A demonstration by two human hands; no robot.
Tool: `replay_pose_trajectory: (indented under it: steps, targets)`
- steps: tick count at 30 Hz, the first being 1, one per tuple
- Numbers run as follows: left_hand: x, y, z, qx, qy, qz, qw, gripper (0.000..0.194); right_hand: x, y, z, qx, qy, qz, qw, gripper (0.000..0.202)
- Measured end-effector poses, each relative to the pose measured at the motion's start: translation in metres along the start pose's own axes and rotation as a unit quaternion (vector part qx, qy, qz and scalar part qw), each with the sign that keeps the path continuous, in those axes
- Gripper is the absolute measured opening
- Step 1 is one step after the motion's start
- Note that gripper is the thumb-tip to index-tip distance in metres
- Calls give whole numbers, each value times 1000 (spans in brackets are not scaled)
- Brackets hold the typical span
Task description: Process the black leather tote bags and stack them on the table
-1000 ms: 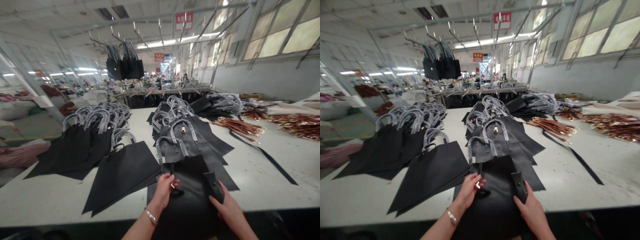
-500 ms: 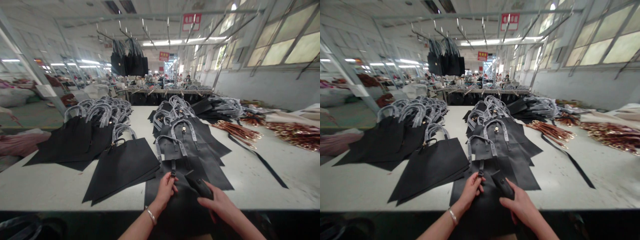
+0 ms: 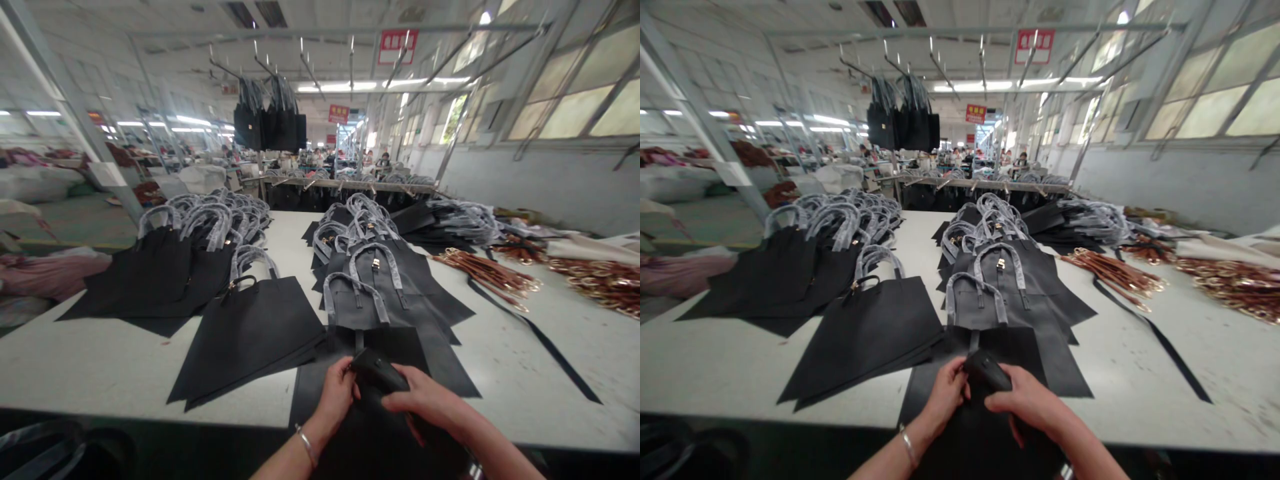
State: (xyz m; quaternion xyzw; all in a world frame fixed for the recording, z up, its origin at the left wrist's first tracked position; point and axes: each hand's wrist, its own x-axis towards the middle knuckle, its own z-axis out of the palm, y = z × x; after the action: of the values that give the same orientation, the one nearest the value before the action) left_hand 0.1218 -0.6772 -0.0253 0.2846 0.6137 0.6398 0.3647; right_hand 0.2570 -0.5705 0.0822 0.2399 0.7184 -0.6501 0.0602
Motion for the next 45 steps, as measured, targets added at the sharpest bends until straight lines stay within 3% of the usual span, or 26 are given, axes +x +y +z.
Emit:
replay_pose_trajectory:
  steps: [2,5,7,11,15,17,23,28,32,34,37,39,43,45]
  targets:
    - [0,1,1,3,-5,-10,1000,31,2,-3,0,-18,21,-3,1000,41]
    - [1,4,0,-19,-30,-35,999,33,4,-12,-4,-63,133,-18,989,45]
    - [1,7,0,-41,-42,-50,997,36,1,-16,-8,-70,168,-11,983,48]
    - [0,8,-2,-71,-54,-54,995,39,-11,-13,-11,-40,82,22,996,49]
    - [2,5,-4,-43,-46,-54,997,39,-8,-6,0,-24,11,36,999,37]
    - [4,6,-5,-34,-36,-52,997,37,1,-8,4,-44,20,23,999,36]
    - [4,9,-4,-63,-68,-53,994,28,7,-14,-7,-118,156,10,981,52]
    - [4,4,-2,-41,-56,-27,997,34,-18,-10,-13,-92,104,43,989,58]
    - [4,1,-1,-16,-59,-10,998,38,-16,-14,-4,-89,67,51,993,58]
    - [4,1,0,-5,-64,2,998,38,-8,-19,-2,-97,78,41,991,55]
    - [2,2,0,3,-70,6,998,40,2,-24,-3,-132,145,20,980,54]
    - [1,2,0,-20,-76,-12,997,42,3,-24,-4,-137,155,21,978,57]
    - [2,7,-2,-105,-93,-62,988,45,-1,-15,-4,-96,80,36,992,58]
    - [4,12,-6,-179,-109,-119,971,42,-1,-9,-7,-113,128,26,985,60]
